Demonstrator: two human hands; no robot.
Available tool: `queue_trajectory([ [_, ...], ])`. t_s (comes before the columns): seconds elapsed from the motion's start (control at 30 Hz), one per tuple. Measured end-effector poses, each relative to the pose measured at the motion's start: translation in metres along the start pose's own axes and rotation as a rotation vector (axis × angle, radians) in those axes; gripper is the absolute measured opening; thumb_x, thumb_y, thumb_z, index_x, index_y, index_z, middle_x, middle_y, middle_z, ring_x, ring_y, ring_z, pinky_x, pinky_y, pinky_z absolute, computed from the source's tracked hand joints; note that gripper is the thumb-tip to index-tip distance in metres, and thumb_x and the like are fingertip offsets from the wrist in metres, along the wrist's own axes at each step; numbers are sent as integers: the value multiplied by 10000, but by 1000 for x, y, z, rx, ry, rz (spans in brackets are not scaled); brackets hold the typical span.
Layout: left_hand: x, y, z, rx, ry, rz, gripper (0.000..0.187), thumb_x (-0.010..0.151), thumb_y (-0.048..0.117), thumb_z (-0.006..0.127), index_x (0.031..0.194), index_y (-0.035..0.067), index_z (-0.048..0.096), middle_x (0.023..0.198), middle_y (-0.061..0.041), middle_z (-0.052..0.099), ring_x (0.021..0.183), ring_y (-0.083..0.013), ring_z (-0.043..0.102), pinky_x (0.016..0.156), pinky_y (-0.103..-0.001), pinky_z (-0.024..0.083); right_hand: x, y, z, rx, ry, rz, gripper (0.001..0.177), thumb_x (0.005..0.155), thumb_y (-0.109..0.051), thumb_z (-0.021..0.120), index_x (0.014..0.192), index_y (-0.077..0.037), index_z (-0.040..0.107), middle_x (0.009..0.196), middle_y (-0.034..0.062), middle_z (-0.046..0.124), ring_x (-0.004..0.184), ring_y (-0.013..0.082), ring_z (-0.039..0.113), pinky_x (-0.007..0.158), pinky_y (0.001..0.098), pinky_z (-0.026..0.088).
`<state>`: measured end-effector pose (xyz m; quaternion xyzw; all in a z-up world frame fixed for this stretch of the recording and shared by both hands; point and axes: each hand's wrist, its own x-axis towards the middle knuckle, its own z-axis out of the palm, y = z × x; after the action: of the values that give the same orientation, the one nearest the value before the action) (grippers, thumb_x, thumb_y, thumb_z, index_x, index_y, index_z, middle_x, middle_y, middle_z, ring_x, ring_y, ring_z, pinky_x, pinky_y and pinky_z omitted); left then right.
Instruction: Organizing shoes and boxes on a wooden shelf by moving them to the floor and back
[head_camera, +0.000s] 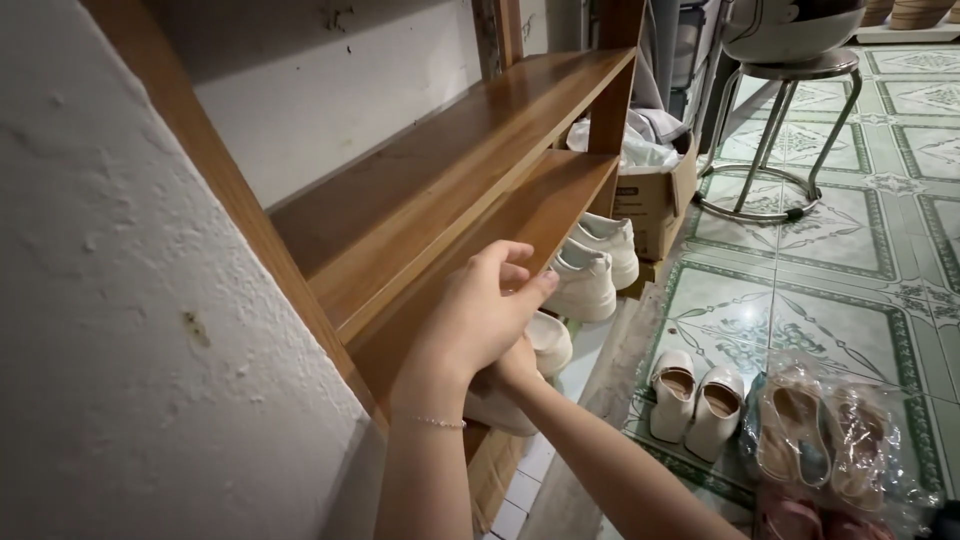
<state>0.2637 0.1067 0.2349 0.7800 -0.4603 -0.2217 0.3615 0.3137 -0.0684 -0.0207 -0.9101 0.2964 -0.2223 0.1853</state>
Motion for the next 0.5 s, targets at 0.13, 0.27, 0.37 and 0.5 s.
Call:
queue_trajectory([
  [0.13, -2, 5, -11, -27, -28, 21, 658, 874, 466, 616, 1438, 135, 548, 1338, -114, 679, 1282, -287, 634, 1021, -438, 537, -9, 2, 15, -68, -8, 17, 330, 744, -371, 806, 942, -112, 754, 978, 76, 721, 1080, 307, 615, 866, 462, 515],
  [0.27, -6, 7, -14, -24, -13, 43, 695, 879, 482, 591, 1482, 151, 492, 1339, -93, 680, 1262, -264, 651, 1005, -444, 542, -30, 9, 18, -178, -9, 39, 305, 717, -391, 833, 923, -175, 770, 985, 12, 713, 1122, 264, 572, 869, 429, 485],
  [0.37, -5, 12, -10, -22, -8, 51, 736, 863, 492, 602, 1502, 154, 463, 1320, -89, 694, 1251, -259, 658, 992, -441, 550, -51, 40, 15, -163, 34, 17, 185, 740, -377, 804, 843, -225, 785, 945, -19, 701, 1054, 236, 586, 777, 403, 519],
  [0.5, -17, 28, 0, -16, 1, 101, 734, 869, 463, 617, 1493, 103, 477, 1291, -139, 714, 1254, -319, 650, 991, -491, 538, -98, 96, -2, 61, 126, -12, 235, 722, -432, 795, 647, -218, 736, 768, -15, 621, 810, 220, 630, 629, 372, 531],
])
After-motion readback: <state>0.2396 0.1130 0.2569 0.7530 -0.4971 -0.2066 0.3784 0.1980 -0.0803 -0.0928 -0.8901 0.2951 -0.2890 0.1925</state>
